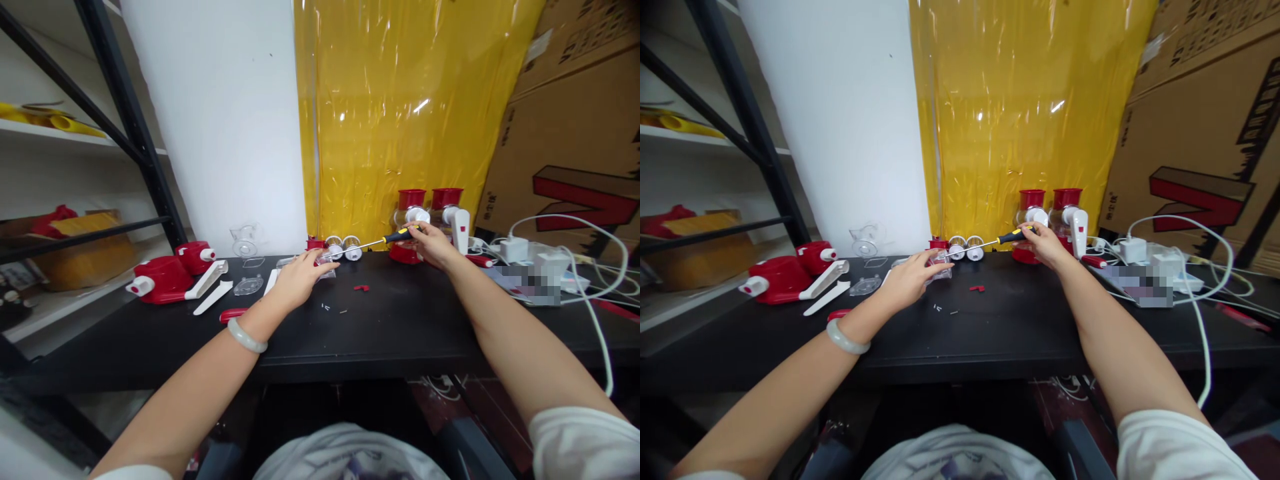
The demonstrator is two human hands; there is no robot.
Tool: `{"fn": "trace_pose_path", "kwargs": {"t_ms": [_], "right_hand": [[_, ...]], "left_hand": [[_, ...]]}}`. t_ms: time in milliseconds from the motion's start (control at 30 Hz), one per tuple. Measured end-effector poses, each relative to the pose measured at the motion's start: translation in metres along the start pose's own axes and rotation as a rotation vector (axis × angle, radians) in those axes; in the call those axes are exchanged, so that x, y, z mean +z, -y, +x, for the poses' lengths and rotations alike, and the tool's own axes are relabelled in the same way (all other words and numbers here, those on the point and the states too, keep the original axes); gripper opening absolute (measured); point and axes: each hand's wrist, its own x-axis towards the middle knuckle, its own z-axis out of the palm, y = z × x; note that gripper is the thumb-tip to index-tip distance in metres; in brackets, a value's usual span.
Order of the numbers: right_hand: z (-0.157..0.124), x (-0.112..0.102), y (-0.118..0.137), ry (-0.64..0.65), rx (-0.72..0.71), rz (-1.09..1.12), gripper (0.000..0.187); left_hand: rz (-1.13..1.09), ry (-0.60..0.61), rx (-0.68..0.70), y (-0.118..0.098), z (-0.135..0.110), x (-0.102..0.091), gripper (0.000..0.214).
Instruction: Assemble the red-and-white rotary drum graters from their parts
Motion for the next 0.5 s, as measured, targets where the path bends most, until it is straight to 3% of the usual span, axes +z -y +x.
{"fn": "trace_pose_path", "kwargs": {"t_ms": [500], "right_hand": [[-0.0004, 0.0049, 0.0047, -0.107, 0.009, -0.153, 0.038]], "left_hand": [[-0.008, -0.008, -0.006, -0.0024, -0.0012, -0.0028, 0.071]]}}
